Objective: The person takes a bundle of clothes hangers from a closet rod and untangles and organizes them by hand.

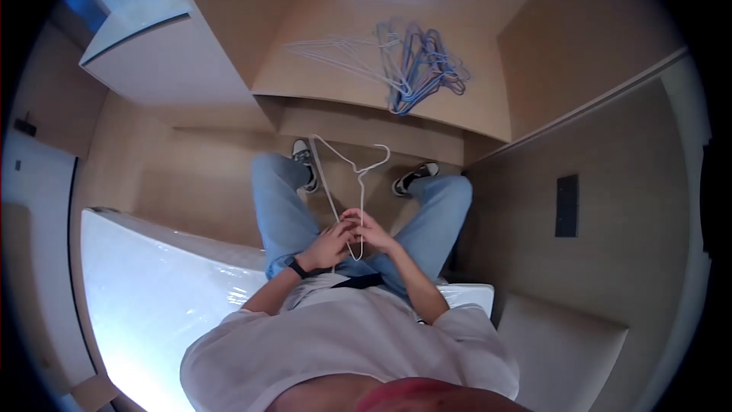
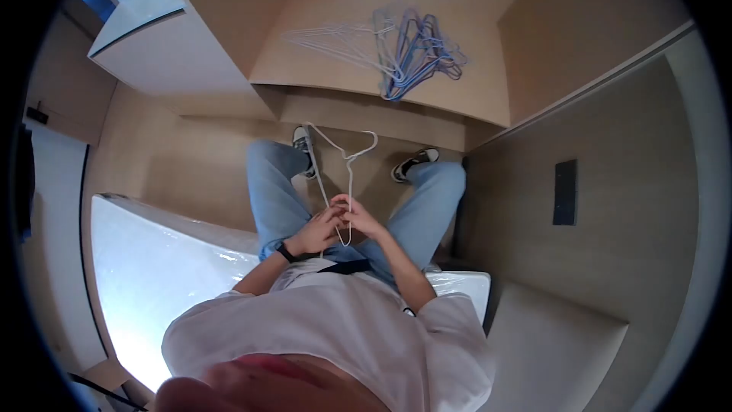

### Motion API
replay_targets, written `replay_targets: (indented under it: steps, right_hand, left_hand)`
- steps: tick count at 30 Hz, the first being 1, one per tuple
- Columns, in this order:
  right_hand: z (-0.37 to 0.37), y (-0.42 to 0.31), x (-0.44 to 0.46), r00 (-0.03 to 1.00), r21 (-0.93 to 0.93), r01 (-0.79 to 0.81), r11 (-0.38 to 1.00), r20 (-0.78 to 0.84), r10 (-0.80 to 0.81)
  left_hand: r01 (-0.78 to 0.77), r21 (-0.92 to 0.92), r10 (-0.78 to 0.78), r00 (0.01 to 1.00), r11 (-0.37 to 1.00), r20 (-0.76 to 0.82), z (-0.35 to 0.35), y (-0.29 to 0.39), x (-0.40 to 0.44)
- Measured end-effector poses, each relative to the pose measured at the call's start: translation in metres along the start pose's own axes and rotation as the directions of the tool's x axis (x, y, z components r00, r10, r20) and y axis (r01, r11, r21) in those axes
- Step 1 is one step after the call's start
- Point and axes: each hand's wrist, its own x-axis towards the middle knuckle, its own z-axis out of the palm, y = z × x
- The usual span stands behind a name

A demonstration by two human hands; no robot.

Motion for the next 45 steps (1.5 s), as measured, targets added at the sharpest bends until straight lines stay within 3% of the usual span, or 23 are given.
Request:
replay_targets:
  steps: [3, 4, 7, 9, 10, 11, 12, 17, 18, 20, 21, 22, 23, 25, 27, 30, 31, 33, 34, 36, 39, 41, 45]
  right_hand:
    - [-0.016, 0.022, 0.016, 0.967, -0.161, 0.189, 0.969, -0.141, -0.212]
    - [-0.009, 0.02, 0.015, 0.94, -0.342, 0.249, 0.906, -0.141, -0.312]
    - [0.037, -0.003, 0.01, 0.857, -0.766, 0.298, 0.57, -0.049, -0.513]
    - [0.056, -0.01, 0.015, 0.835, -0.924, 0.246, 0.292, 0.05, -0.547]
    - [0.056, -0.009, 0.018, 0.848, -0.956, 0.202, 0.214, 0.062, -0.526]
    - [0.053, -0.009, 0.017, 0.881, -0.941, 0.198, 0.276, 0.047, -0.471]
    - [0.064, -0.027, 0.009, 0.91, -0.922, 0.19, 0.339, 0.036, -0.412]
    - [0.061, -0.046, -0.005, 0.898, -0.831, 0.331, 0.447, 0.132, -0.419]
    - [0.061, -0.049, -0.009, 0.906, -0.762, 0.311, 0.569, 0.055, -0.421]
    - [0.045, -0.042, -0.004, 0.825, -0.876, 0.269, 0.399, -0.004, -0.565]
    - [0.02, -0.031, 0.007, 0.726, -0.932, 0.298, 0.205, 0.083, -0.683]
    - [0.01, -0.035, 0.006, 0.792, -0.895, 0.191, 0.404, -0.103, -0.602]
    - [-0.011, -0.032, 0.012, 0.734, -0.889, 0.226, 0.397, -0.112, -0.67]
    - [-0.033, -0.049, 0.009, 0.762, -0.801, 0.103, 0.589, -0.317, -0.564]
    - [-0.063, -0.055, 0.019, 0.666, -0.886, 0.128, 0.445, -0.255, -0.701]
    - [-0.077, -0.068, 0.031, 0.722, -0.638, 0.177, 0.75, -0.434, -0.539]
    - [-0.078, -0.07, 0.038, 0.761, -0.496, 0.319, 0.808, -0.374, -0.53]
    - [-0.075, -0.072, 0.045, 0.835, -0.377, 0.228, 0.898, -0.399, -0.379]
    - [-0.076, -0.069, 0.053, 0.827, -0.446, 0.26, 0.857, -0.355, -0.436]
    - [-0.081, -0.075, 0.07, 0.799, -0.569, 0.333, 0.752, -0.254, -0.546]
    - [-0.088, -0.108, 0.086, 0.749, -0.777, 0.254, 0.575, -0.219, -0.626]
    - [-0.105, -0.124, 0.102, 0.761, -0.732, 0.273, 0.625, -0.233, -0.606]
    - [-0.096, -0.122, 0.108, 0.693, -0.787, 0.3, 0.539, -0.209, -0.69]
  left_hand:
    - [-0.031, -0.629, -0.191, 0.94, 0.777, -0.282, 0.033, -0.054, 0.025]
    - [-0.011, -0.942, -0.453, 0.875, 0.335, -0.171, 0.006, -0.02, 0.035]
    - [0.028, -0.843, -0.482, 0.83, 0.537, -0.279, -0.008, -0.005, 0.055]
    - [0.164, -0.581, -0.522, 0.67, 0.797, -0.527, 0.025, -0.037, 0.063]
    - [0.122, -0.818, -0.68, 0.631, 0.562, -0.373, 0.028, -0.04, 0.064]
    - [0.063, -0.962, -0.778, 0.603, 0.264, -0.174, 0.029, -0.044, 0.066]
    - [0.043, -0.994, -0.823, 0.566, 0.095, -0.054, 0.015, -0.034, 0.067]
    - [-0.051, -0.93, -0.772, 0.542, 0.363, -0.331, 0.03, -0.067, 0.059]
    - [-0.08, -0.919, -0.753, 0.548, 0.386, -0.364, 0.024, -0.063, 0.056]
    - [-0.148, -0.878, -0.704, 0.544, 0.455, -0.456, 0.01, -0.062, 0.051]
    - [-0.223, -0.842, -0.647, 0.553, 0.491, -0.525, 0.005, -0.054, 0.049]
    - [-0.212, -0.856, -0.654, 0.567, 0.471, -0.501, 0.002, -0.051, 0.047]
    - [-0.281, -0.891, -0.681, 0.575, 0.356, -0.453, -0.003, -0.039, 0.046]
    - [-0.267, -0.907, -0.663, 0.619, 0.326, -0.42, -0.013, -0.029, 0.038]
    - [-0.286, -0.927, -0.609, 0.699, 0.243, -0.375, -0.014, -0.033, 0.03]
    - [-0.169, -0.898, -0.641, 0.648, 0.406, -0.412, -0.02, -0.033, 0.023]
    - [-0.177, -0.92, -0.614, 0.698, 0.35, -0.368, -0.025, -0.03, 0.019]
    - [-0.182, -0.956, -0.549, 0.787, 0.228, -0.281, -0.028, -0.021, 0.011]
    - [-0.181, -0.977, -0.506, 0.835, 0.114, -0.214, -0.028, -0.02, 0.008]
    - [-0.247, -0.967, -0.388, 0.886, 0.066, -0.253, -0.031, -0.013, 0.008]
    - [-0.299, -0.954, -0.239, 0.925, 0.027, -0.297, -0.047, 0.006, 0.004]
    - [-0.316, -0.948, -0.198, 0.931, -0.019, -0.307, -0.057, 0.015, 0.001]
    - [-0.244, -0.956, -0.094, 0.961, 0.164, -0.261, -0.089, 0.026, -0.008]
